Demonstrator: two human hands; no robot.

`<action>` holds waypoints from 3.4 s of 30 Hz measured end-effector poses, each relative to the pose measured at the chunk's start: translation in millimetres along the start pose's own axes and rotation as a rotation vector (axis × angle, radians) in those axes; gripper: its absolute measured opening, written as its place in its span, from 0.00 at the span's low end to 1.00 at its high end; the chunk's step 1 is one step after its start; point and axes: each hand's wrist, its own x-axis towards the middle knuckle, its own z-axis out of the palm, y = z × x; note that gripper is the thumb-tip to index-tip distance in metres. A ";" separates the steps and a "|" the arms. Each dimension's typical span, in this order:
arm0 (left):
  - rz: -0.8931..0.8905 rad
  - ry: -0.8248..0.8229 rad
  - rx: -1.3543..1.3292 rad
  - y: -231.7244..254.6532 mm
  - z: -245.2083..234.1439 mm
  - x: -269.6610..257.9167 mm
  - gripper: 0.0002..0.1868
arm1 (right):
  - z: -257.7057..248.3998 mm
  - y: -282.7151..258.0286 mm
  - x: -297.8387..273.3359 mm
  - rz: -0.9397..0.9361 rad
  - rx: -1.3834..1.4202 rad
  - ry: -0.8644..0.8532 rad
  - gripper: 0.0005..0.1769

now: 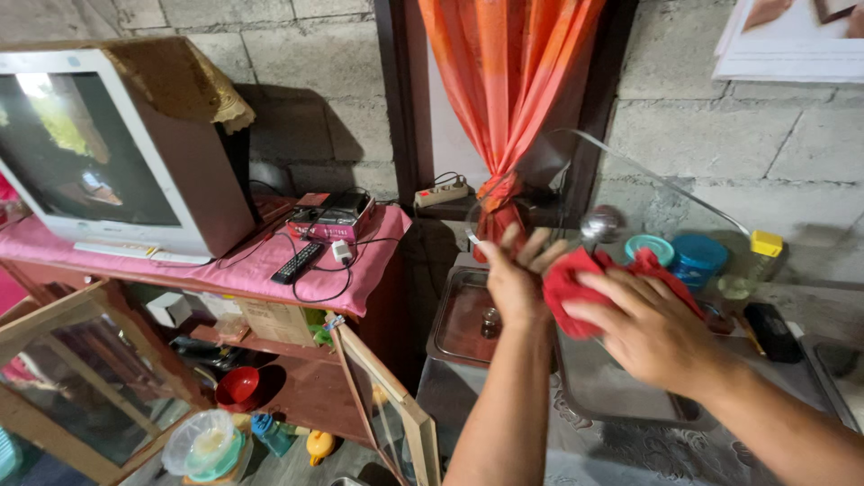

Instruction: The person wipes the inside and outside of metal food trays and their glass lids with a red cloth, then places a lid on a tray.

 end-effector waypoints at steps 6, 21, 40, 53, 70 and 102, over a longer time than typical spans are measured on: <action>-0.031 -0.013 0.047 18.5 -11.4 -3.4 0.43 | 2.4 90.6 -45.1 0.122 -0.127 0.094 0.26; 0.031 0.055 0.111 4.2 -14.0 -2.8 0.38 | 61.9 -10.1 -60.8 0.151 0.138 0.191 0.26; -0.178 -0.024 0.065 -16.9 -40.9 -0.7 0.39 | -3.9 70.7 -85.0 0.824 1.177 1.012 0.30; -0.578 -0.599 0.006 -15.7 41.1 -20.6 0.52 | -51.0 5.2 -54.5 0.069 -0.067 0.482 0.28; -0.541 -0.673 -0.064 -15.7 3.6 -34.4 0.56 | -6.0 93.6 -66.6 0.374 -0.269 0.007 0.36; -0.851 -0.682 -0.035 -144.2 23.5 -20.5 0.63 | -43.9 194.0 -324.1 1.239 1.032 0.501 0.34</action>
